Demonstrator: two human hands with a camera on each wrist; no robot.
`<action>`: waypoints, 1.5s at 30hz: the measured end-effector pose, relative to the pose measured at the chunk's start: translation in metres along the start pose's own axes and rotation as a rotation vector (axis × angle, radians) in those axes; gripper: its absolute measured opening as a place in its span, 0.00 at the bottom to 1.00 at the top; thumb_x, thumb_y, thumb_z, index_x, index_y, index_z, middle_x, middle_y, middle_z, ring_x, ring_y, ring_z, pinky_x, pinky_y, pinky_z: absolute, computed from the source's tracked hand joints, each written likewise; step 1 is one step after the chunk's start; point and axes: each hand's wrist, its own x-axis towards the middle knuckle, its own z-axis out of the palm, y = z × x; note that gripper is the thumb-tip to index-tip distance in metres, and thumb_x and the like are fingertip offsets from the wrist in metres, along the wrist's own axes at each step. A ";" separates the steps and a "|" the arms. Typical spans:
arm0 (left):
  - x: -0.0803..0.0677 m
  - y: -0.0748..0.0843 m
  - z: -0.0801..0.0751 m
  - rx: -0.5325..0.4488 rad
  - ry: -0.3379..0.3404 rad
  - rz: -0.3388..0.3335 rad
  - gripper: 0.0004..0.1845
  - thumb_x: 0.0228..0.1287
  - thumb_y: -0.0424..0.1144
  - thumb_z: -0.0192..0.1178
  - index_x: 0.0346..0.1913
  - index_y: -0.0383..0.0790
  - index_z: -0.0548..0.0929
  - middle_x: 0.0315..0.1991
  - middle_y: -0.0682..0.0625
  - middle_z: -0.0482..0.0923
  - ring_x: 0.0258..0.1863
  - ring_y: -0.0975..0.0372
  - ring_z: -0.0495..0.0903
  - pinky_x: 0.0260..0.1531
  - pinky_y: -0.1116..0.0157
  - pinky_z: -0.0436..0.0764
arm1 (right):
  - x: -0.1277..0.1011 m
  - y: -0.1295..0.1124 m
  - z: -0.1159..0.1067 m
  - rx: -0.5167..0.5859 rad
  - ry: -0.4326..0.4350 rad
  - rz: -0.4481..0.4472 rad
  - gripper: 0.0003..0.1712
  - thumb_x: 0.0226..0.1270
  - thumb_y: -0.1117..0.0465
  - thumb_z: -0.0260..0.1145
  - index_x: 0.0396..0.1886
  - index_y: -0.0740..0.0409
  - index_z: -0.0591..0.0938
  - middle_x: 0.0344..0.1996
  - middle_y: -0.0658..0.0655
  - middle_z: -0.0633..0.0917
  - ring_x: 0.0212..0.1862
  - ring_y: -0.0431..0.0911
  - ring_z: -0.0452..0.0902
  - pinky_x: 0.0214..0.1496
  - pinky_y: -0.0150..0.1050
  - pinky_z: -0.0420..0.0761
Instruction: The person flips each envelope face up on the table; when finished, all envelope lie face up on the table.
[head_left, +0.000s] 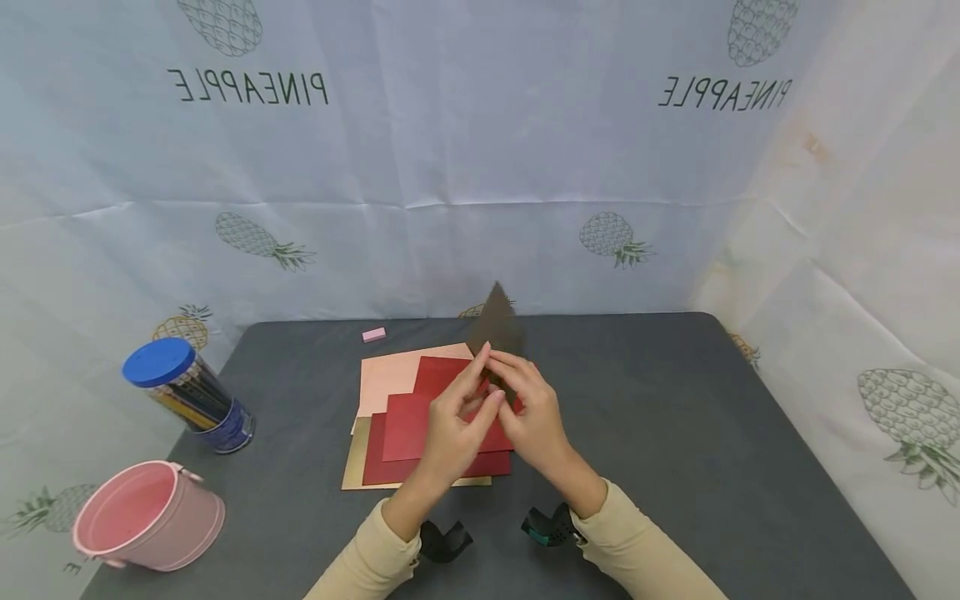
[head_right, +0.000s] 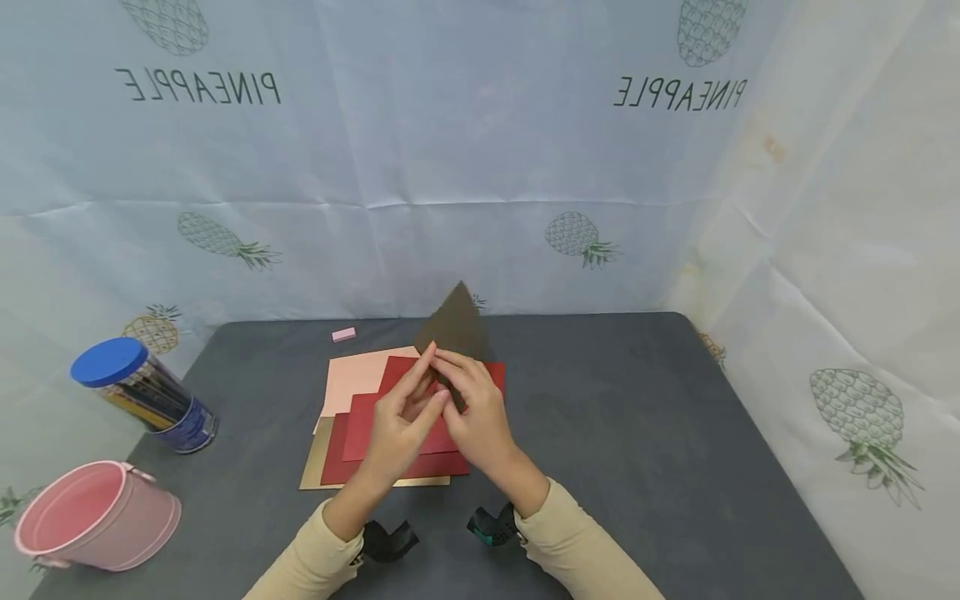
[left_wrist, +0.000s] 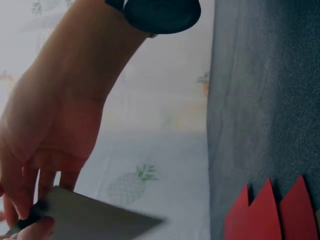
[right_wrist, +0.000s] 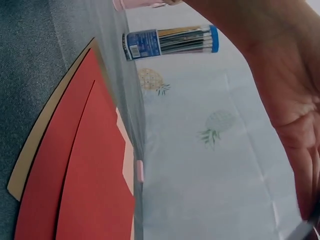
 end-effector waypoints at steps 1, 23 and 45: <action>-0.001 -0.001 -0.001 -0.016 0.019 -0.023 0.32 0.63 0.26 0.58 0.70 0.35 0.62 0.67 0.39 0.65 0.61 0.51 0.73 0.50 0.60 0.78 | -0.001 0.001 0.000 -0.006 -0.028 -0.013 0.22 0.58 0.75 0.63 0.54 0.64 0.80 0.56 0.59 0.80 0.56 0.51 0.76 0.51 0.46 0.80; -0.006 -0.053 -0.039 -0.187 0.130 -0.443 0.23 0.61 0.20 0.55 0.59 0.32 0.72 0.56 0.37 0.74 0.50 0.56 0.74 0.45 0.75 0.79 | -0.043 0.106 -0.071 0.153 0.057 0.540 0.29 0.66 0.71 0.60 0.67 0.67 0.66 0.66 0.67 0.67 0.68 0.58 0.60 0.67 0.42 0.67; 0.020 -0.092 0.002 -0.135 -0.029 -0.575 0.23 0.61 0.24 0.58 0.60 0.35 0.74 0.56 0.37 0.76 0.50 0.54 0.77 0.47 0.70 0.80 | -0.051 0.160 -0.132 0.204 -0.101 0.716 0.30 0.64 0.59 0.65 0.65 0.59 0.71 0.46 0.42 0.75 0.42 0.33 0.74 0.40 0.23 0.78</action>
